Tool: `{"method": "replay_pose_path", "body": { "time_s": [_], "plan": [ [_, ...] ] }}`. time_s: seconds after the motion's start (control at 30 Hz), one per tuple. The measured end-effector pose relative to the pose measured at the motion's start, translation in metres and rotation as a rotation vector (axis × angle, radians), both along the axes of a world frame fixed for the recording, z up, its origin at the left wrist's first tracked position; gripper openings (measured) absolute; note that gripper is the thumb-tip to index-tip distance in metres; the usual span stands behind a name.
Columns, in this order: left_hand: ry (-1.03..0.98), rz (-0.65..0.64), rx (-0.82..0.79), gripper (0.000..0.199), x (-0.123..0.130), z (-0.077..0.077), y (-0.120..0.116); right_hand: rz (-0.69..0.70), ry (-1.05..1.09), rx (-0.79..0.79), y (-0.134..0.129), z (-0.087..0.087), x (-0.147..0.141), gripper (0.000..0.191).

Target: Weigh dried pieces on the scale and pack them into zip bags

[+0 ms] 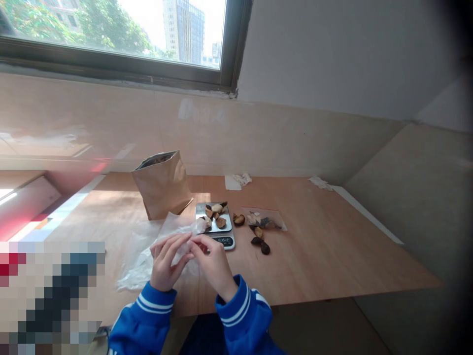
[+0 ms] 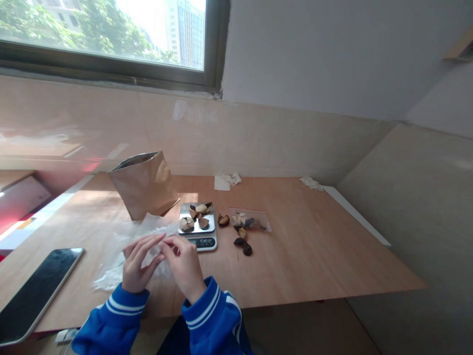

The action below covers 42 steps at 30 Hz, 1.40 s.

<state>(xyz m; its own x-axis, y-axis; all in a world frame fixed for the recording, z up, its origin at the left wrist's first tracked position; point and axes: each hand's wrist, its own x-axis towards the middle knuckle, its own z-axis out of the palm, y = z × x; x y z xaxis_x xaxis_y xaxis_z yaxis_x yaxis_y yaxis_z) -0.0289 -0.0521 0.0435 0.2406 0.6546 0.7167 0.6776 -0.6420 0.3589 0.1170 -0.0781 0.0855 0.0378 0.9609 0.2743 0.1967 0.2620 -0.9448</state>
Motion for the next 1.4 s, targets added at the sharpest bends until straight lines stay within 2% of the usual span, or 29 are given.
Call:
{"method": "replay_pose_path", "body": {
  "time_s": [0.1,0.17,0.2,0.27,0.33,0.37,0.47,0.53,0.63,0.73,0.83,0.97,1.1,1.17,1.23,1.3,1.4],
  "plan": [
    [-0.113,0.047,0.018,0.024,0.003,-0.005,0.007,-0.116,-0.067,-0.01,0.006,-0.006,0.012,0.019],
    [-0.279,0.178,0.056,0.023,0.006,-0.004,0.011,-0.224,-0.036,-0.058,0.012,-0.014,0.024,0.022],
    [-0.356,0.257,0.074,0.023,0.008,-0.002,0.013,-0.239,-0.008,-0.087,0.015,-0.018,0.031,0.024],
    [-0.455,0.38,0.089,0.021,0.013,0.006,0.018,-0.164,0.009,-0.118,0.018,-0.022,0.043,0.027],
    [-0.505,0.4,0.088,0.021,0.02,0.016,0.023,-0.08,-0.043,-0.074,0.019,-0.022,0.052,0.03],
    [-0.539,0.384,0.088,0.022,0.024,0.02,0.026,-0.081,-0.083,-0.027,0.019,-0.021,0.055,0.03],
    [-0.648,0.309,0.056,0.027,0.033,0.024,0.036,-0.23,-0.234,0.12,0.022,-0.022,0.062,0.028],
    [-0.69,0.281,0.018,0.031,0.037,0.017,0.044,-0.308,-0.381,0.174,0.029,-0.028,0.065,0.026],
    [-0.736,0.24,-0.03,0.034,0.038,-0.002,0.055,-0.335,-0.582,0.175,0.041,-0.045,0.069,0.03],
    [-0.758,0.22,-0.098,0.035,0.036,-0.019,0.06,-0.352,-0.692,0.146,0.048,-0.061,0.07,0.032],
    [-0.724,0.262,-0.161,0.036,0.034,-0.028,0.06,-0.403,-0.752,0.13,0.049,-0.067,0.069,0.026],
    [-0.706,0.254,-0.218,0.039,0.033,-0.033,0.06,-0.457,-0.717,0.142,0.046,-0.057,0.066,0.02],
    [-0.784,0.219,-0.081,0.043,0.036,-0.039,0.064,-0.477,-0.459,0.216,0.045,-0.017,0.054,0.024],
    [-0.827,0.178,-0.009,0.042,0.037,-0.042,0.066,-0.425,-0.371,0.272,0.047,0.005,0.044,0.025],
    [-0.852,0.12,0.015,0.038,0.04,-0.042,0.066,-0.33,-0.375,0.316,0.049,0.019,0.037,0.021],
    [-0.888,0.06,0.042,0.035,0.042,-0.04,0.066,-0.268,-0.397,0.329,0.052,0.019,0.034,0.017],
    [-0.935,0.011,0.127,0.03,0.046,-0.037,0.065,-0.272,-0.459,0.291,0.056,-0.006,0.037,0.023]
  ]
}}
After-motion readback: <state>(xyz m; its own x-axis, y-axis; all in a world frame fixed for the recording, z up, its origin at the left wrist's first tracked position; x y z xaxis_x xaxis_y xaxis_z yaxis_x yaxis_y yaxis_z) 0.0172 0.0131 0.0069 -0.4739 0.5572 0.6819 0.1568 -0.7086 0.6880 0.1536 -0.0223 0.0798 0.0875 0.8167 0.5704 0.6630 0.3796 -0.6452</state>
